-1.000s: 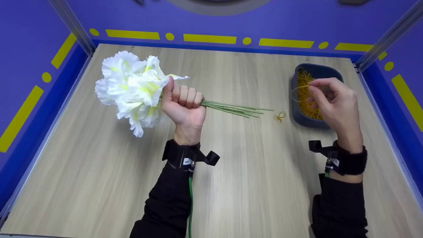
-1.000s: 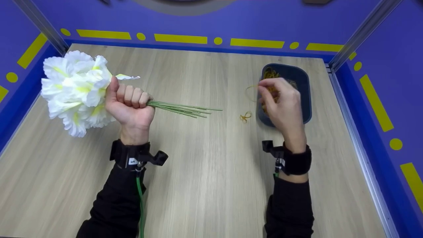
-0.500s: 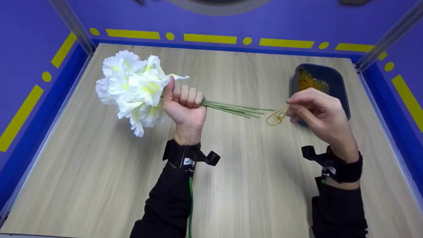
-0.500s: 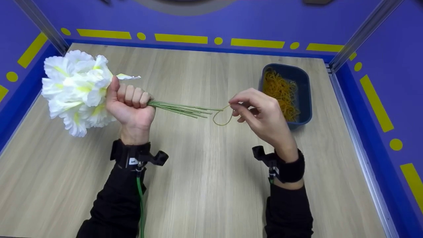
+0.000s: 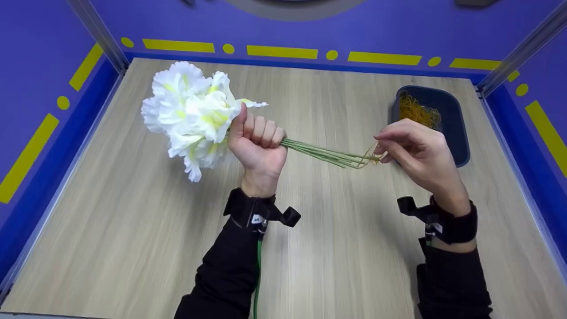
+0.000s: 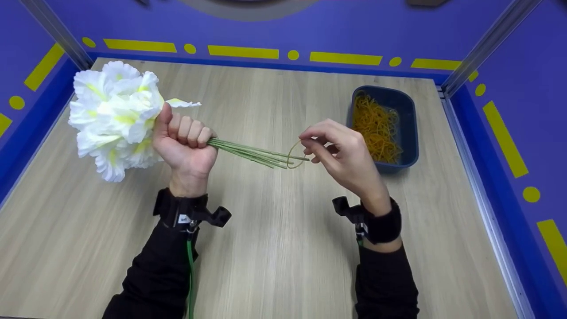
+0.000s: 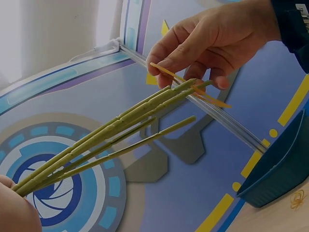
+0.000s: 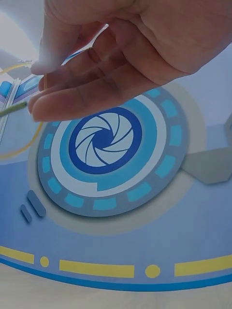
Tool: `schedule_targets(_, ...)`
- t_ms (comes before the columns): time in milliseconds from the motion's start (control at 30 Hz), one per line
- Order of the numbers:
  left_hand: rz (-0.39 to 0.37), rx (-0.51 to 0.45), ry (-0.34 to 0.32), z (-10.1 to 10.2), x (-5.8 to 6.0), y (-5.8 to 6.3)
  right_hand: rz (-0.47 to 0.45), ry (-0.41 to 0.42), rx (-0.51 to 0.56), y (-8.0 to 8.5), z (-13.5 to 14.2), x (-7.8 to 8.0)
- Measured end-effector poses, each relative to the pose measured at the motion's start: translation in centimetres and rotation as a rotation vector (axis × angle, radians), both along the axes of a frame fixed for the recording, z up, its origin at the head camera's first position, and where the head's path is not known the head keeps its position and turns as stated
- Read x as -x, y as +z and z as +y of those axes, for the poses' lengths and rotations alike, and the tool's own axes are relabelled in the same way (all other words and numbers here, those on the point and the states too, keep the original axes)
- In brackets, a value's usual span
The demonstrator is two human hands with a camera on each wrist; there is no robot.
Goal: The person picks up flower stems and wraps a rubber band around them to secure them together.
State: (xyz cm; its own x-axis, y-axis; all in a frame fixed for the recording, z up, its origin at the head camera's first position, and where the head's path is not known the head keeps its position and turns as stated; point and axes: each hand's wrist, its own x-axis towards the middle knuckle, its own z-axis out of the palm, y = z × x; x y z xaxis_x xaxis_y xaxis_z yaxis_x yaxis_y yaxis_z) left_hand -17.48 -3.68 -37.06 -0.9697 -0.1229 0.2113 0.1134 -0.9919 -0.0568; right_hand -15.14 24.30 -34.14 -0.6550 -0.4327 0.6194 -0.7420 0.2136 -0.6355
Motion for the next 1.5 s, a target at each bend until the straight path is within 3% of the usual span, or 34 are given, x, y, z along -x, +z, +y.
schedule_targets(233,0.049,0.007,-0.048,0.7,-0.3,0.0,-0.001,-0.009,-0.013,-0.4,-0.4,0.0)
schedule_targets(567,0.053,0.023,-0.129,1.7,-0.4,-0.3,-0.02,0.014,-0.021,-1.9,-0.9,0.5)
schedule_targets(1167,0.066,-0.051,-0.351,1.9,-0.3,-0.7,-0.045,-0.01,0.045,-2.5,-2.4,0.5)
schedule_targets(1500,0.092,-0.077,-0.439,2.6,-0.8,-0.7,-0.099,-0.09,0.062,-3.8,-4.2,0.8)
